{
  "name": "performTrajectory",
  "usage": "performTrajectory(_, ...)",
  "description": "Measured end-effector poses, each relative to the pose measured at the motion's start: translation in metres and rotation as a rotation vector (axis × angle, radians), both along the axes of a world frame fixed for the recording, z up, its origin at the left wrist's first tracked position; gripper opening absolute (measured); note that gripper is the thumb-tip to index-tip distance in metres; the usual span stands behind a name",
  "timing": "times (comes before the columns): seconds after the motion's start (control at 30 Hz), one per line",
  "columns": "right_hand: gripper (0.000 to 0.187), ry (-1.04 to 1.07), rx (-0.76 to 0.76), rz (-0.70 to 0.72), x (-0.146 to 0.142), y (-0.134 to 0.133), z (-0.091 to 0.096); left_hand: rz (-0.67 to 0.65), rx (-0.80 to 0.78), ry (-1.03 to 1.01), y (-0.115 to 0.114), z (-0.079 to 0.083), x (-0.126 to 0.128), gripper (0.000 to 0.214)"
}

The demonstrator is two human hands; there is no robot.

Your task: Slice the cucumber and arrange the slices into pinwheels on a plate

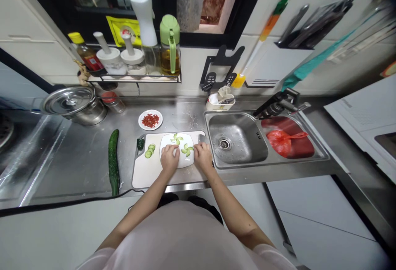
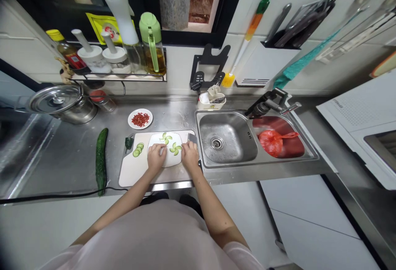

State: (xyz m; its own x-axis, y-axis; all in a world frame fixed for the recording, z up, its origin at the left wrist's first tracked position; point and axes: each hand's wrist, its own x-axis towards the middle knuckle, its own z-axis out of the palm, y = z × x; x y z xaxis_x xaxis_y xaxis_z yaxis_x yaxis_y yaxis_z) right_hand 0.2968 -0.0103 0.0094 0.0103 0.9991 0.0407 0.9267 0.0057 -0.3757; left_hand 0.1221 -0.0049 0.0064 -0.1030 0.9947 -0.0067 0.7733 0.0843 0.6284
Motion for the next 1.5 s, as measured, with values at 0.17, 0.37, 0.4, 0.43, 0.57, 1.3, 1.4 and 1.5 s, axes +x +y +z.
performTrajectory(0.17, 0.028, -0.017, -0.028, 0.044, -0.003, -0.004, -0.005, -0.012, -0.003, -0.012, -0.018, 0.003, -0.009, 0.023)
performTrajectory(0.37, 0.027, -0.044, -0.043, 0.061, -0.003, -0.004, -0.004, -0.014, -0.008, -0.008, -0.040, 0.002, -0.023, 0.022)
performTrajectory(0.4, 0.027, -0.042, -0.037, 0.062, -0.003, -0.003, -0.003, -0.009, -0.005, -0.010, -0.042, 0.002, -0.026, 0.022)
performTrajectory(0.43, 0.027, -0.038, -0.029, 0.062, -0.003, -0.003, -0.003, 0.002, 0.000, -0.010, -0.044, 0.002, -0.030, 0.022)
performTrajectory(0.57, 0.026, -0.011, 0.024, 0.047, -0.001, -0.005, -0.002, 0.075, 0.015, 0.002, -0.047, 0.002, -0.049, 0.022)
performTrajectory(1.3, 0.027, 0.261, 0.391, -0.111, 0.030, -0.044, 0.005, 0.405, -0.070, 0.079, -0.043, 0.003, -0.125, 0.033)
performTrajectory(1.4, 0.027, 0.263, 0.403, -0.109, 0.028, -0.043, 0.005, 0.405, -0.131, 0.111, -0.042, 0.003, -0.128, 0.037)
performTrajectory(1.5, 0.028, 0.261, 0.409, -0.101, 0.028, -0.043, 0.005, 0.404, -0.184, 0.137, -0.043, 0.001, -0.128, 0.039)
